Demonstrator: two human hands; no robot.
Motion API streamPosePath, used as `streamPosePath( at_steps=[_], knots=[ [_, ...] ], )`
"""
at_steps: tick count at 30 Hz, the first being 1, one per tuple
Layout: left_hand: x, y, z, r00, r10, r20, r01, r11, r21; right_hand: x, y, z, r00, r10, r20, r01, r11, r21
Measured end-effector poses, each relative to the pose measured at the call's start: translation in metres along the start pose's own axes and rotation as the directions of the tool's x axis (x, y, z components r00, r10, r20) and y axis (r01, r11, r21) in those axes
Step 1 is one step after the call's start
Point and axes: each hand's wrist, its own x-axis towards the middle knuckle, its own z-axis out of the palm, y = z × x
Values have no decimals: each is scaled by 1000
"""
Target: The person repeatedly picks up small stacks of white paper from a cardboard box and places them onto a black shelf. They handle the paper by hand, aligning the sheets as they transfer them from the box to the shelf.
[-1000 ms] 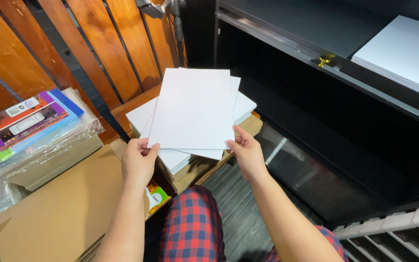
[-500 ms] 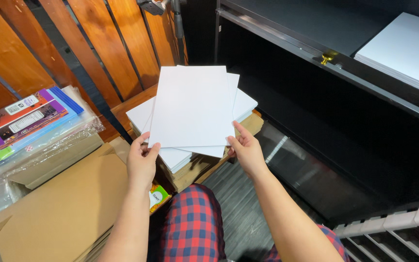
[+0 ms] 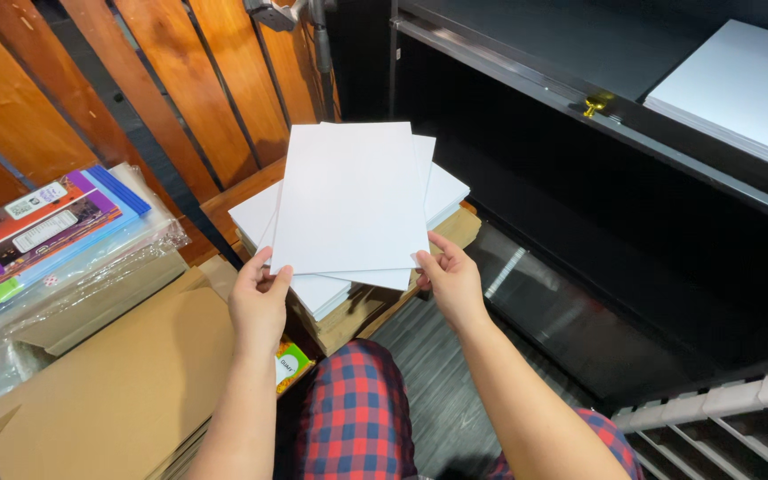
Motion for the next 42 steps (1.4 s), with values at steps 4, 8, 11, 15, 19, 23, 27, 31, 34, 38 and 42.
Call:
streamPosePath(
  at_steps=[4,8,11,15,19,23,27,31,34,38,42],
  knots=[
    [-6,16,-4,1000,9,-25,-7,994,105,-2,-10,3,996,87,-9,-87,996,36],
    [-2,16,-4,999,27,-21,-24,991,133,-2,-20,1,994,110,-8,-109,992,60],
    [-4,16,-5,999,20,-25,-16,991,134,0,-17,-1,992,125,-2,-124,989,85],
    [-13,29,-8,999,31,-15,-29,993,115,-4,-27,-1,993,114,11,-114,984,136],
    [-28,47,-11,999,34,-6,-33,998,55,-10,-42,-1,993,105,47,-112,974,196],
    [-38,65,-10,998,59,-8,-59,998,11,-13,-57,-6,996,79,43,-87,969,230],
    [-37,73,-4,989,149,-8,-149,983,-109,-13,-71,-17,1000,1,26,-7,971,238],
    [-43,101,9,962,266,57,-247,942,-227,-9,-97,-39,995,-98,-20,100,962,255],
    [-50,130,29,935,336,118,-293,914,-280,-12,-131,-61,985,-157,-65,169,951,258],
    [-53,164,62,898,394,194,-310,881,-356,-18,-169,-95,966,-218,-138,245,942,230],
    [-49,190,112,865,397,306,-260,878,-403,-21,-196,-134,926,-289,-243,332,929,161]
  ],
)
